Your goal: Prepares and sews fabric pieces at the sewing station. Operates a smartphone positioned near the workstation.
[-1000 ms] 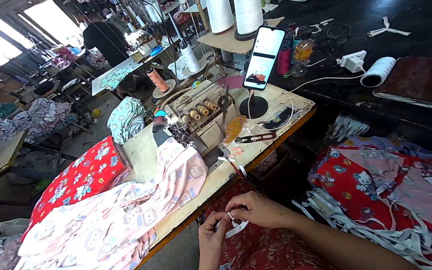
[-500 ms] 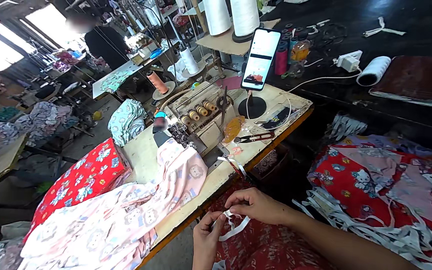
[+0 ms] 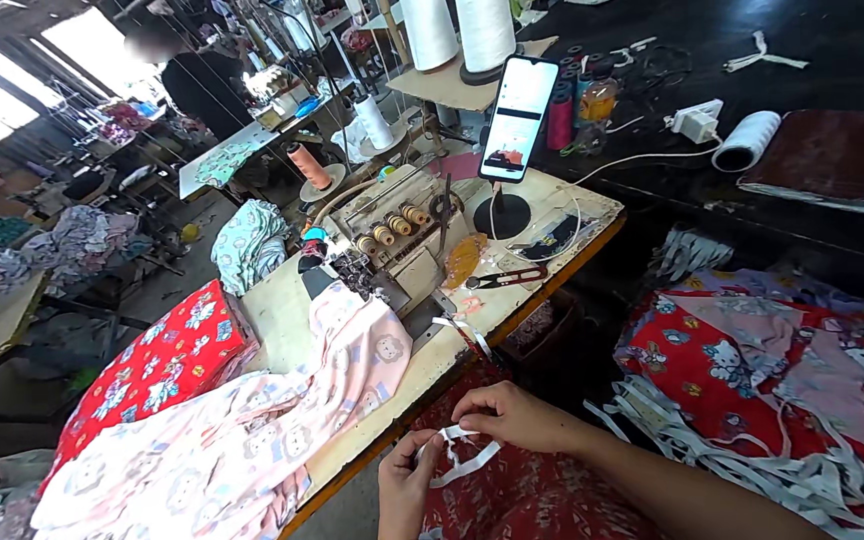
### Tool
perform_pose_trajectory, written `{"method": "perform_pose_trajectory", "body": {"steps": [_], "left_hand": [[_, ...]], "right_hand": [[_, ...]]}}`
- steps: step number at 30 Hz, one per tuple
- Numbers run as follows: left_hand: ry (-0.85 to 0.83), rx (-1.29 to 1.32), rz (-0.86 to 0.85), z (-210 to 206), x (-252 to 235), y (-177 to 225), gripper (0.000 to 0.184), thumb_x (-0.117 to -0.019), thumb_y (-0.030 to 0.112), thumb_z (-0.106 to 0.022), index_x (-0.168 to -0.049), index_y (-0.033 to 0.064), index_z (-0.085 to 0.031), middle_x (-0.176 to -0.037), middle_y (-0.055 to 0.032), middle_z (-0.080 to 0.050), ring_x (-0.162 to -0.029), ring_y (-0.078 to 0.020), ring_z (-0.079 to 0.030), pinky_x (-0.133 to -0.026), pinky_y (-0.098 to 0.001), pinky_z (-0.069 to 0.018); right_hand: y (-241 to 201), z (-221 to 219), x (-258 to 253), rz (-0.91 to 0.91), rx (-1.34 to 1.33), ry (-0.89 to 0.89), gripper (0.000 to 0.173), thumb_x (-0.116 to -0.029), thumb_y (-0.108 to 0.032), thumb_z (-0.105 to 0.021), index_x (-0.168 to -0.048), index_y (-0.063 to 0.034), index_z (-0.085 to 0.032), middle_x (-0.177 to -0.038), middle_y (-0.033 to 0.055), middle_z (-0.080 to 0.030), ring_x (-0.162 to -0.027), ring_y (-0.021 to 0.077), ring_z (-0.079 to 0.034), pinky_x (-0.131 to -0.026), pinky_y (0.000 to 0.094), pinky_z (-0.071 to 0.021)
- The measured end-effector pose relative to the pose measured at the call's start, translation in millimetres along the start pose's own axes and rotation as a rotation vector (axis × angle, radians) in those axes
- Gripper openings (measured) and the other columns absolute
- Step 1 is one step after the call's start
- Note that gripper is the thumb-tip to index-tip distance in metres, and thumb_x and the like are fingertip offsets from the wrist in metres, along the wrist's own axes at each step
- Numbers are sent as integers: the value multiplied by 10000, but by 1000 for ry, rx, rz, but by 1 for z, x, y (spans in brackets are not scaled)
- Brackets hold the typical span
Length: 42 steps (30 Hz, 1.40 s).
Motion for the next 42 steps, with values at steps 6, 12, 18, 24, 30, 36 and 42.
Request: {"method": "perform_pose_trajectory", "body": {"steps": [6, 12, 18, 24, 30, 36, 42], "left_hand": [[-82, 17, 11, -12, -4, -1, 111, -936, 32, -633, -948, 23, -743, -765, 59, -719, -646, 7, -661, -642, -174, -578], [-20, 9, -50, -7, -8, 4, 103, -912, 56, -660, -898, 57, -762, -760, 96, -694, -607, 77, -562, -570, -104, -469], [-3, 67, -35, 5, -6, -3, 111, -901, 100, -703, -797, 127, -731, -667, 124, -658, -573, 53, -580, -564, -129, -498], [53, 121, -10, 27, -2, -6, 250, -973, 205, -646, -733, 205, -717, -607, 150, -615, -498, 76, -504, -486, -111, -428], [42, 104, -11, 39, 5, -2, 190, -961, 125, -638, -812, 157, -752, -688, 132, -690, -537, 83, -552, -499, -102, -453], [-217, 88, 0, 10, 14, 2, 108, -917, 86, -682, -971, 71, -775, -746, 117, -710, -573, 89, -566, -542, -106, -479], [-144, 35, -95, 4, 5, 2, 110, -930, 102, -681, -945, 76, -787, -814, 97, -719, -634, 70, -603, -599, -116, -519]], "right_hand": [[-1, -10, -6, 45, 11, -94, 366, -1092, -226, -495, -1283, 53, -634, -1108, 207, -693, -967, 202, -680, -926, 345, -531], [-10, -2, -10, 63, 40, -4, 263, -1021, -184, -629, -1098, 60, -690, -898, 119, -674, -767, 78, -595, -740, 229, -490], [-12, -3, -9, 87, 5, 31, 243, -1004, -189, -657, -1026, 50, -693, -770, 36, -631, -665, -8, -531, -650, 153, -442], [-24, -4, -8, 143, -1, -10, 236, -993, -190, -673, -1008, 42, -709, -693, -22, -571, -608, -42, -447, -592, 132, -369], [-26, -11, -9, 115, 30, -57, 240, -1002, -194, -661, -1016, 45, -686, -734, 0, -581, -638, -21, -472, -618, 152, -391], [-19, -20, -9, 56, 39, -111, 242, -1010, -178, -648, -1044, 61, -673, -810, 60, -619, -692, 27, -517, -669, 195, -438], [-18, -13, -7, 57, 20, -80, 239, -1006, -181, -655, -1047, 55, -673, -826, 53, -631, -704, 13, -529, -676, 177, -442]]}}
Point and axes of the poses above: each hand's wrist, its own x-axis away from the middle knuckle, its own z-axis out of the back of the hand, y = z × x, the point moved 7 cm from there along -x, towards the middle knuckle
